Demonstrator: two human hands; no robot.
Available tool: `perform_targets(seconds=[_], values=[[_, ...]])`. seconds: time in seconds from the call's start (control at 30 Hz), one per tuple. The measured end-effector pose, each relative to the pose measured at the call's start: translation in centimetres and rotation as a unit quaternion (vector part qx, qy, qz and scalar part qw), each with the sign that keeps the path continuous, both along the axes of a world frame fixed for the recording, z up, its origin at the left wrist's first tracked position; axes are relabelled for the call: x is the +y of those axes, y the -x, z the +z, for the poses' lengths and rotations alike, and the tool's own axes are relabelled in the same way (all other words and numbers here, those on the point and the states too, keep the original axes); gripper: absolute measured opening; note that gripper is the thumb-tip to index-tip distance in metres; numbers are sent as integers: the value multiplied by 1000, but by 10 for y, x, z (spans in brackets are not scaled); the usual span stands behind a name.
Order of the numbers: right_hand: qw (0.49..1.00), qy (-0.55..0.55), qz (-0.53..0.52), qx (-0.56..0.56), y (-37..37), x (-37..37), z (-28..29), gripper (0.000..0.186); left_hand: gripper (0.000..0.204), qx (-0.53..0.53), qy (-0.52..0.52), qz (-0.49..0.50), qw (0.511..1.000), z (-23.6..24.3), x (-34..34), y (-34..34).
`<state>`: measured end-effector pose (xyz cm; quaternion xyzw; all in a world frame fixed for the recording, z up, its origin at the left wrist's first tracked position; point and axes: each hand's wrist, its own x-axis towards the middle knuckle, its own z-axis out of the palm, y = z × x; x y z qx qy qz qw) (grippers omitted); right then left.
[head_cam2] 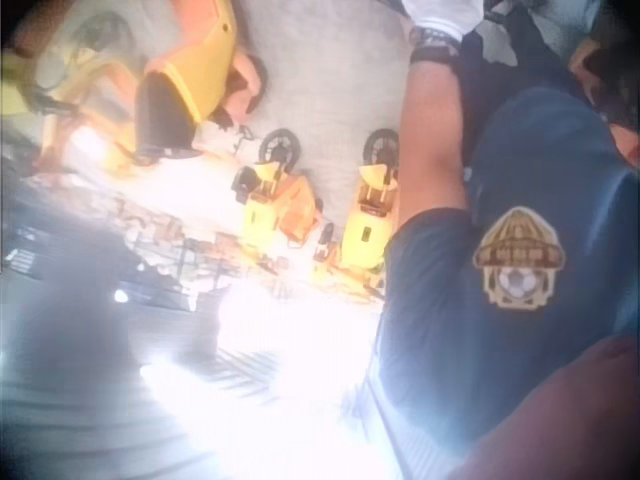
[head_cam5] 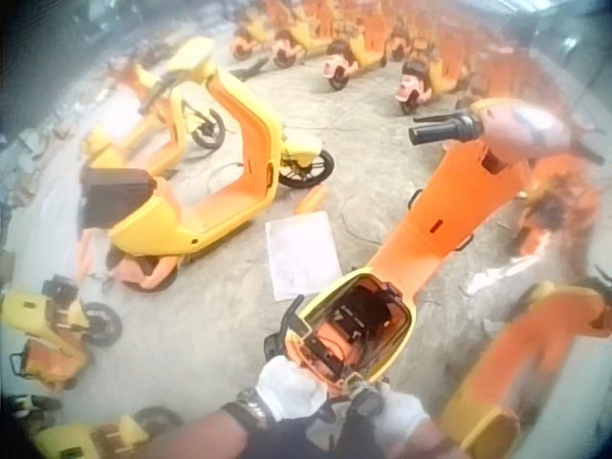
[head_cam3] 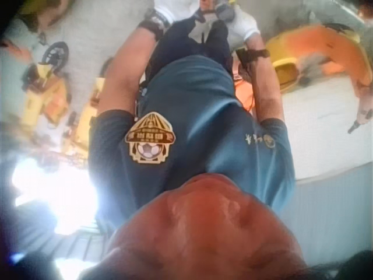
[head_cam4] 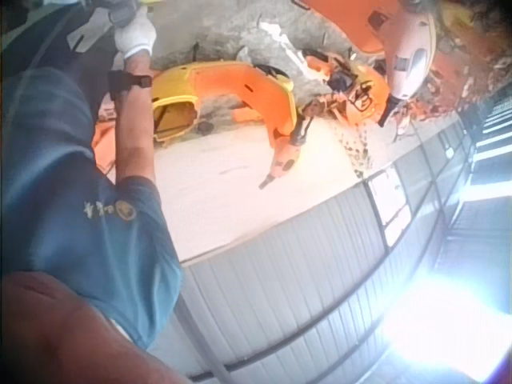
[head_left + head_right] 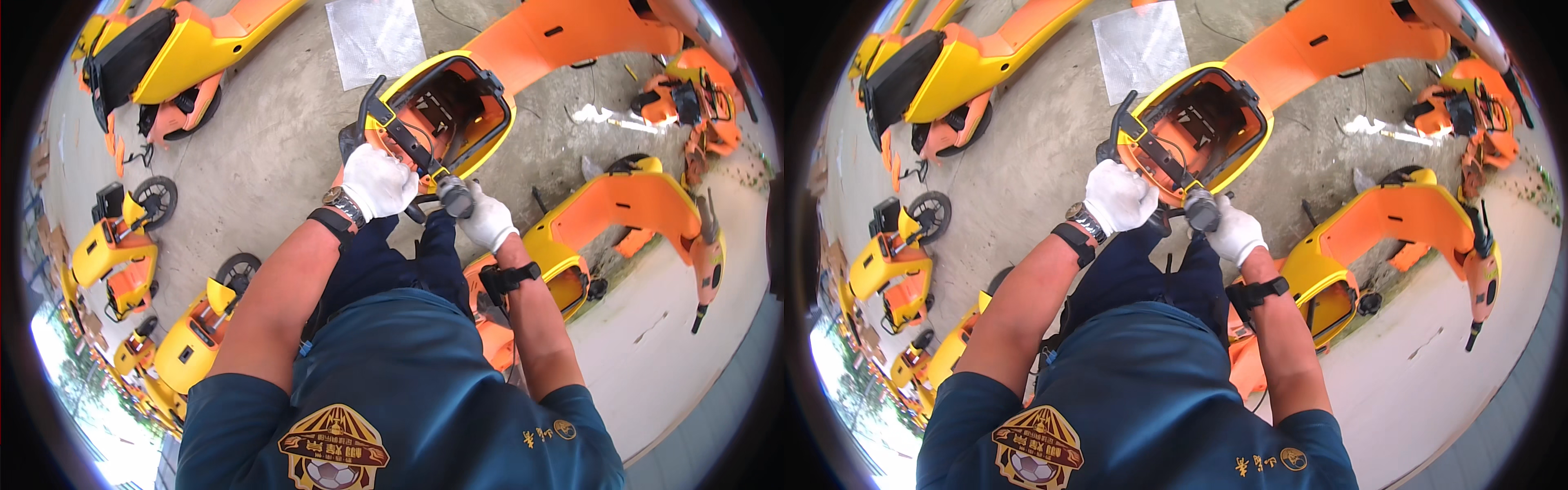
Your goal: The person removes the seat bucket of an electric scooter using a power drill and a hammer, and then moves to a second scooter to begin removing its seat bucket.
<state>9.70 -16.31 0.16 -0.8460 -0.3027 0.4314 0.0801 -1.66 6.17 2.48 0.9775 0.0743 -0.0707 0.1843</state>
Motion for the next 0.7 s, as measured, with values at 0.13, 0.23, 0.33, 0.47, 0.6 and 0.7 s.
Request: perform_targets(seconds=[0.13,0.23,0.33,0.47,0.6,0.7], values=[[965,-36,-154,208,-25,-10,-22,64,34,-33,16,13,999,-1,1,0],[999,-9,-37,30,-14,1,-2,66,34,-55,39,10,998,-5,1,3],[999,-19,-20,20,-12,5,-2,63,33,-80,63,42,994,-2,1,5],[998,-57,-21,32,-15,-12,-19,59,30,-14,64,24,998,-2,-1,3],[998,25,56,-17,-14,6,-6,60,31,-107,94,57,988,-10,-3,9],[991,-51,-64,110,-31,-3,-15,54,29,-114,84,58,988,-10,-3,9]])
